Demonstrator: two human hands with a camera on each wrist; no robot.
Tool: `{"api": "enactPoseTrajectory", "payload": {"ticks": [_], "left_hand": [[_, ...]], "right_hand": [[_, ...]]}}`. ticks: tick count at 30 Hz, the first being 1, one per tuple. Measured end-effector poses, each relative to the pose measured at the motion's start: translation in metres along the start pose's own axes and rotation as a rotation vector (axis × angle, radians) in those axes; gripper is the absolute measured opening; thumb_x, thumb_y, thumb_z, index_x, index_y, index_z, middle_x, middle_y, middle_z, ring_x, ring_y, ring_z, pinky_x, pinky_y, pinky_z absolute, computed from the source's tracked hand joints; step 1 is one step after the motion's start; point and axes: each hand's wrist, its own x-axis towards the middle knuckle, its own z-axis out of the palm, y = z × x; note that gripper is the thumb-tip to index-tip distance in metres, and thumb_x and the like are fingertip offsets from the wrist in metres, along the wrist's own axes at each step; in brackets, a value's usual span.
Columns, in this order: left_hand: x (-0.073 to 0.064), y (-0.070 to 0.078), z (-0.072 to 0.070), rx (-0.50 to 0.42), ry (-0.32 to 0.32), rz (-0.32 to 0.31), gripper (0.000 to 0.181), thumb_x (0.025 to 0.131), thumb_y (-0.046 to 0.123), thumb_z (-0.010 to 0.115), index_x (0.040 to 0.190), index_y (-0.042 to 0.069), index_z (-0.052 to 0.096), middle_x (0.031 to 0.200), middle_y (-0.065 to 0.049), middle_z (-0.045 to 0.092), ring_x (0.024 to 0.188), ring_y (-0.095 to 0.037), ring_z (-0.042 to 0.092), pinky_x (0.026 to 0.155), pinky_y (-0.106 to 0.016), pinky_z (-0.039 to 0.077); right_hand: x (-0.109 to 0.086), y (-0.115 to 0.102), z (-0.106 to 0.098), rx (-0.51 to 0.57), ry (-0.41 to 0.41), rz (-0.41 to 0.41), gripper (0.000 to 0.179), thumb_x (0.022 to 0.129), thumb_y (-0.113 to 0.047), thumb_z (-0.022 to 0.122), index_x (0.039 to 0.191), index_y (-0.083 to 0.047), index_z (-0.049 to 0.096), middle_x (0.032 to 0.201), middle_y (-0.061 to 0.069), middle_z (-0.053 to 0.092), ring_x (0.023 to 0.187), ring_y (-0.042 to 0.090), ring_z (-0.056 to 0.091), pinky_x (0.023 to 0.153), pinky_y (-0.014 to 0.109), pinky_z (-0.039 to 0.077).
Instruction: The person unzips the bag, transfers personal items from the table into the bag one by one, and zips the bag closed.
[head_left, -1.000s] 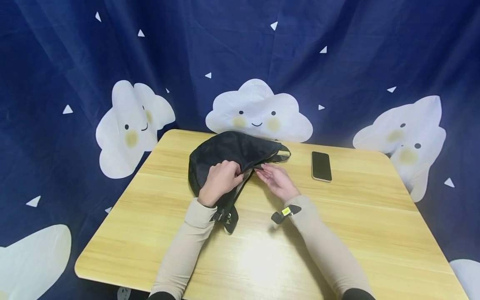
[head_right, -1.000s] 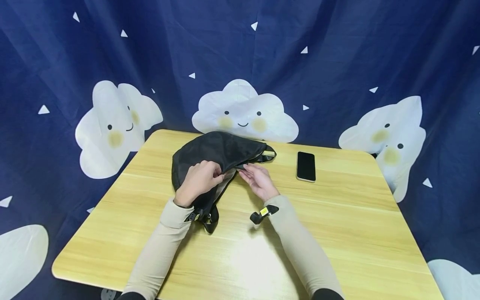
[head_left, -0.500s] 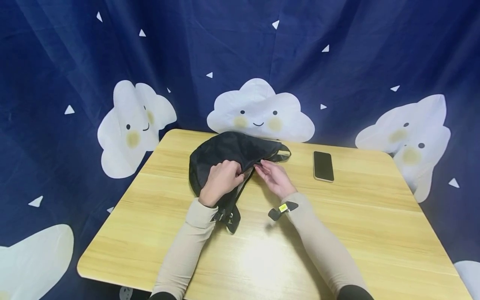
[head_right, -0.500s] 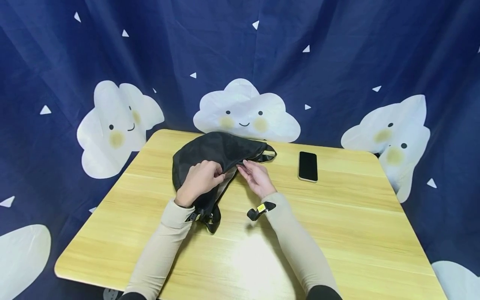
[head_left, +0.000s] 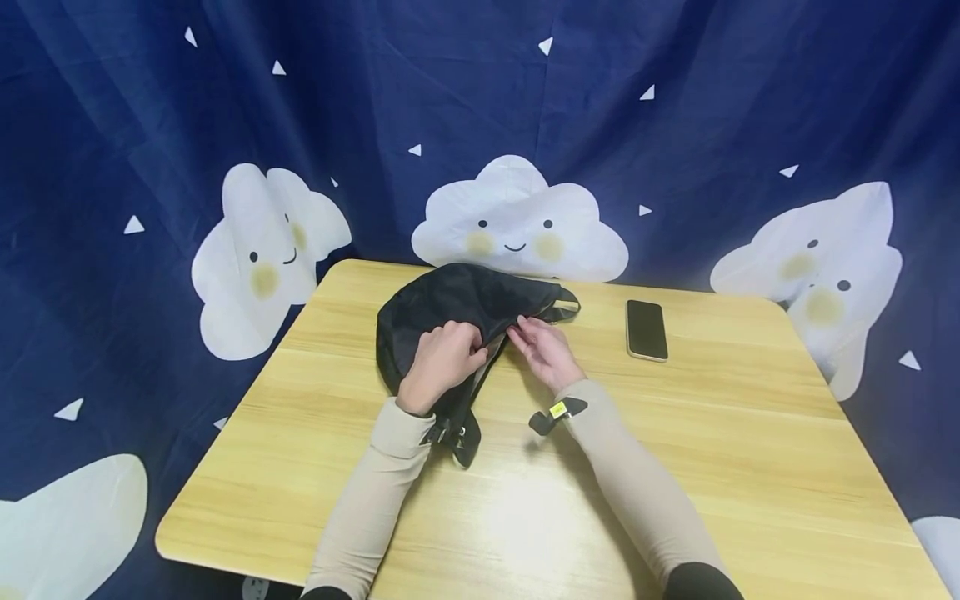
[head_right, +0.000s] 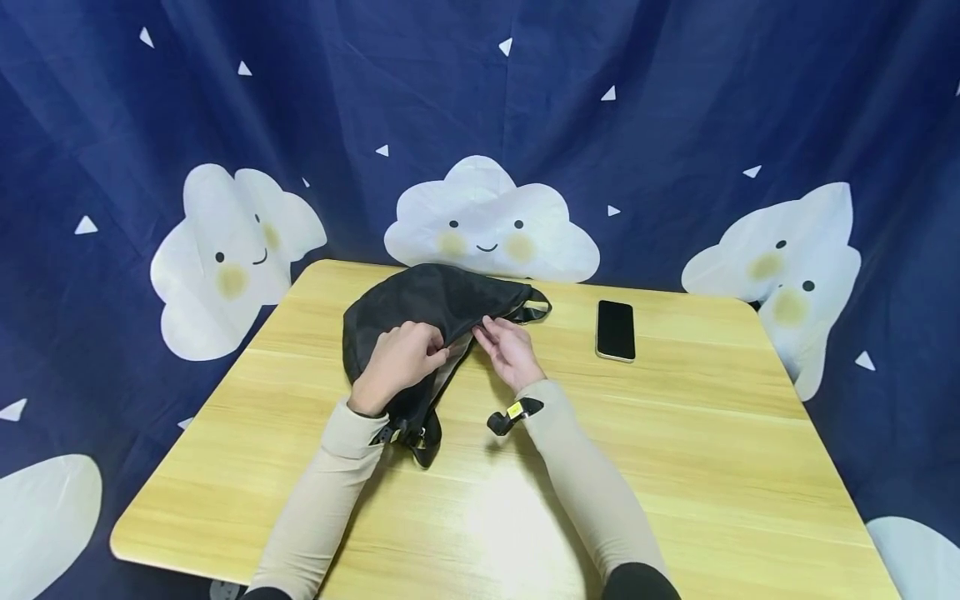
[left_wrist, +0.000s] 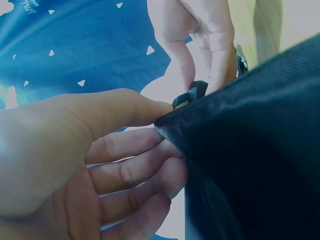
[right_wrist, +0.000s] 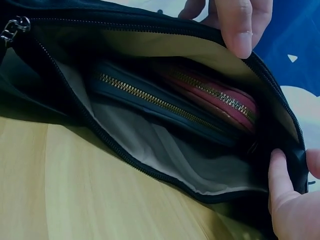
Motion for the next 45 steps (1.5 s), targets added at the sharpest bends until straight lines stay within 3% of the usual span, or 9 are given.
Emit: {"api": "enactPoseTrajectory", "payload": {"ticks": [5, 14, 22, 31, 35, 38, 40, 42, 45], "left_hand": [[0.000, 0.000, 0.000, -0.001, 0.006, 0.004, 0.029, 0.092, 0.026, 0.073, 0.066, 0.020, 0.063, 0.064, 0.004, 0.059, 0.059, -0.017, 0.058, 0.054, -0.037, 0.043], [0.000, 0.000, 0.001, 0.002, 0.007, 0.003, 0.028, 0.093, 0.024, 0.072, 0.067, 0.019, 0.064, 0.063, 0.004, 0.058, 0.058, -0.017, 0.058, 0.054, -0.036, 0.043], [0.001, 0.000, 0.000, -0.003, 0.005, 0.003, 0.030, 0.092, 0.025, 0.072, 0.065, 0.020, 0.062, 0.062, 0.004, 0.057, 0.058, -0.017, 0.057, 0.054, -0.035, 0.040], [0.000, 0.000, 0.000, -0.002, -0.003, 0.000, 0.030, 0.093, 0.025, 0.073, 0.065, 0.019, 0.062, 0.064, 0.003, 0.058, 0.058, -0.017, 0.057, 0.054, -0.035, 0.040], [0.000, 0.000, 0.000, -0.001, -0.002, -0.002, 0.030, 0.093, 0.026, 0.073, 0.065, 0.019, 0.062, 0.064, 0.002, 0.059, 0.059, -0.018, 0.058, 0.054, -0.035, 0.041], [0.000, 0.000, -0.001, -0.001, 0.000, 0.002, 0.031, 0.093, 0.025, 0.073, 0.064, 0.019, 0.061, 0.064, 0.002, 0.058, 0.059, -0.018, 0.058, 0.053, -0.035, 0.040], [0.000, 0.000, -0.001, 0.001, 0.002, 0.004, 0.032, 0.093, 0.025, 0.072, 0.064, 0.019, 0.060, 0.063, 0.002, 0.058, 0.058, -0.018, 0.057, 0.053, -0.035, 0.039], [0.000, -0.001, -0.001, 0.003, 0.000, 0.004, 0.032, 0.093, 0.025, 0.072, 0.064, 0.019, 0.060, 0.063, 0.002, 0.057, 0.058, -0.018, 0.057, 0.053, -0.035, 0.039], [0.000, -0.001, -0.002, 0.008, 0.002, 0.000, 0.031, 0.092, 0.025, 0.072, 0.064, 0.019, 0.061, 0.064, 0.002, 0.057, 0.059, -0.018, 0.057, 0.053, -0.035, 0.041]], "right_hand": [[0.003, 0.002, 0.002, 0.020, 0.030, -0.013, 0.058, 0.105, 0.003, 0.047, 0.157, 0.009, 0.021, 0.126, 0.008, 0.047, 0.120, 0.016, 0.056, 0.117, 0.030, 0.042], [0.008, 0.006, 0.005, 0.030, -0.004, -0.018, 0.063, 0.107, 0.000, 0.042, 0.161, 0.007, 0.010, 0.163, 0.019, 0.030, 0.153, 0.026, 0.035, 0.119, 0.029, 0.038], [0.011, 0.009, 0.002, 0.018, -0.043, -0.010, 0.056, 0.111, -0.008, 0.036, 0.163, -0.001, 0.015, 0.163, 0.020, 0.033, 0.149, 0.027, 0.039, 0.118, 0.027, 0.039], [0.013, 0.005, 0.001, 0.064, -0.023, 0.015, 0.062, 0.108, 0.002, 0.035, 0.162, 0.005, 0.005, 0.163, 0.021, 0.025, 0.154, 0.027, 0.031, 0.107, 0.020, 0.048], [0.014, 0.003, 0.002, 0.096, -0.013, 0.021, 0.060, 0.107, 0.003, 0.036, 0.161, 0.006, 0.010, 0.152, 0.019, 0.037, 0.146, 0.024, 0.044, 0.106, 0.020, 0.048], [0.012, 0.003, 0.007, 0.096, -0.009, 0.002, 0.052, 0.106, 0.004, 0.039, 0.156, 0.007, 0.024, 0.125, 0.012, 0.055, 0.116, 0.015, 0.065, 0.097, 0.018, 0.053], [0.012, 0.005, 0.011, 0.082, 0.001, -0.007, 0.051, 0.106, 0.003, 0.041, 0.155, 0.006, 0.025, 0.114, 0.007, 0.055, 0.099, 0.008, 0.066, 0.094, 0.016, 0.054], [0.012, 0.007, 0.016, 0.074, 0.011, -0.015, 0.052, 0.106, 0.003, 0.041, 0.156, 0.004, 0.027, 0.116, 0.007, 0.057, 0.100, 0.008, 0.065, 0.097, 0.018, 0.054], [0.014, 0.011, 0.021, 0.062, 0.024, -0.018, 0.056, 0.106, 0.004, 0.039, 0.160, 0.002, 0.022, 0.135, 0.011, 0.053, 0.124, 0.016, 0.059, 0.111, 0.024, 0.046]]}}
